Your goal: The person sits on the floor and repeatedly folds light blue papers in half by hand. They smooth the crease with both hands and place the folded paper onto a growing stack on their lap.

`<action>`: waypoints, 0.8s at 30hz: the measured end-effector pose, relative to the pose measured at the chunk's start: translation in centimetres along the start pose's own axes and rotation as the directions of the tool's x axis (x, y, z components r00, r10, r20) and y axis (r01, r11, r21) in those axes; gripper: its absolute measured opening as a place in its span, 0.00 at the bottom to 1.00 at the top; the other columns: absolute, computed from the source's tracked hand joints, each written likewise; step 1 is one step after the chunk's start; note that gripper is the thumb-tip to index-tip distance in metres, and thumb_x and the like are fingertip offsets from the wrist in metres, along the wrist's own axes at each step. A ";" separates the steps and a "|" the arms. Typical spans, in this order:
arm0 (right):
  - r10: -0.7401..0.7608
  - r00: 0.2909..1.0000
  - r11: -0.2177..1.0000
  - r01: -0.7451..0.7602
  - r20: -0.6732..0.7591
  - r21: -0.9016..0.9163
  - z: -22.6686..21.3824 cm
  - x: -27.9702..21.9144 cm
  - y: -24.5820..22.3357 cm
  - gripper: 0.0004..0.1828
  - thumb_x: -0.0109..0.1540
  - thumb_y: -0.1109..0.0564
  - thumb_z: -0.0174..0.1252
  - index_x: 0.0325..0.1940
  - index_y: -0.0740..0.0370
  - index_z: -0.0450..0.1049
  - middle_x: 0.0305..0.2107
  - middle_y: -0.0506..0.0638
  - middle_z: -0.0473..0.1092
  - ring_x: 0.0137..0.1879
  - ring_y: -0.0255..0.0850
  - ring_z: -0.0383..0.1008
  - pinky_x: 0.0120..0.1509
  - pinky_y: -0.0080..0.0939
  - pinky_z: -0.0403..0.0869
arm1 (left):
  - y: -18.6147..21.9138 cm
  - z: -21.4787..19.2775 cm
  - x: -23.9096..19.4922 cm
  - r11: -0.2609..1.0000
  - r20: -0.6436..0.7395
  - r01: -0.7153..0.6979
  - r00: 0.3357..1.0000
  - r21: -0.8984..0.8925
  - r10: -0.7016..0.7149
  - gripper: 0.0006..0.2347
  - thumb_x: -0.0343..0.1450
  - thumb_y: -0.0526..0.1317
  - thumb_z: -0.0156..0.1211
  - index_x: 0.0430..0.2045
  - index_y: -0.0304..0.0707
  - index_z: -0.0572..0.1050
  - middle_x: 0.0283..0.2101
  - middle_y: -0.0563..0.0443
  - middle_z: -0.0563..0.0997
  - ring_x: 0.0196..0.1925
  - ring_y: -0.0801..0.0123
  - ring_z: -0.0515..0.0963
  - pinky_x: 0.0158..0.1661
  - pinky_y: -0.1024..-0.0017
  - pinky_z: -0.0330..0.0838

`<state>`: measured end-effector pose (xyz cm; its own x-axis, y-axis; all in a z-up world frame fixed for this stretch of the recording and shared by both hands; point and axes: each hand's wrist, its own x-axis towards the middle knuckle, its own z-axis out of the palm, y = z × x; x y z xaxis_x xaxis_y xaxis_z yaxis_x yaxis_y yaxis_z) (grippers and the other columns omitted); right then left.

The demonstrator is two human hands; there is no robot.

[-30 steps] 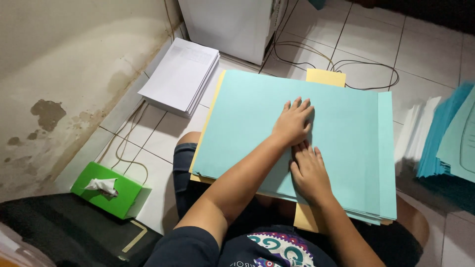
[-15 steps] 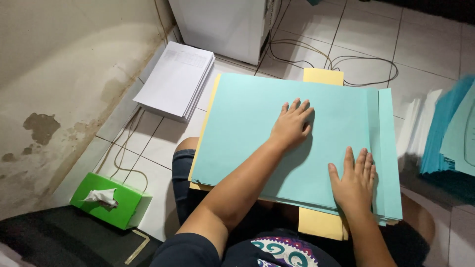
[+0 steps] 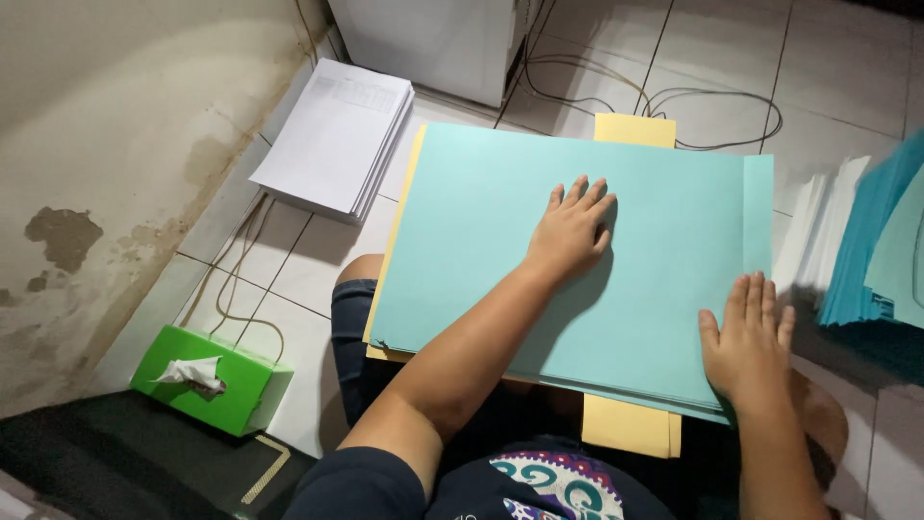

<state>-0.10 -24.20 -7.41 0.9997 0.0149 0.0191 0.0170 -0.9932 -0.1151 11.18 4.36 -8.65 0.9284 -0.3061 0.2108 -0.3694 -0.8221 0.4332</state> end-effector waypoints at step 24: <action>-0.163 0.978 0.987 0.162 0.130 0.025 1.4 20.6 -0.6 0.44 0.72 0.32 0.29 0.82 0.67 0.42 0.79 0.63 0.39 0.84 0.55 0.35 0.84 0.55 0.36 | 2.4 -2.3 0.2 0.964 0.097 0.189 0.973 0.185 -0.209 0.32 0.75 0.58 0.39 0.75 0.47 0.54 0.77 0.33 0.51 0.80 0.41 0.47 0.73 0.41 0.37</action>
<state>20.49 -23.17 -8.36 0.9772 0.1918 -0.0912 0.1787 -0.9745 -0.1357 10.40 3.44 -5.50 0.9846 -0.1723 0.0299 -0.1734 -0.9395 0.2955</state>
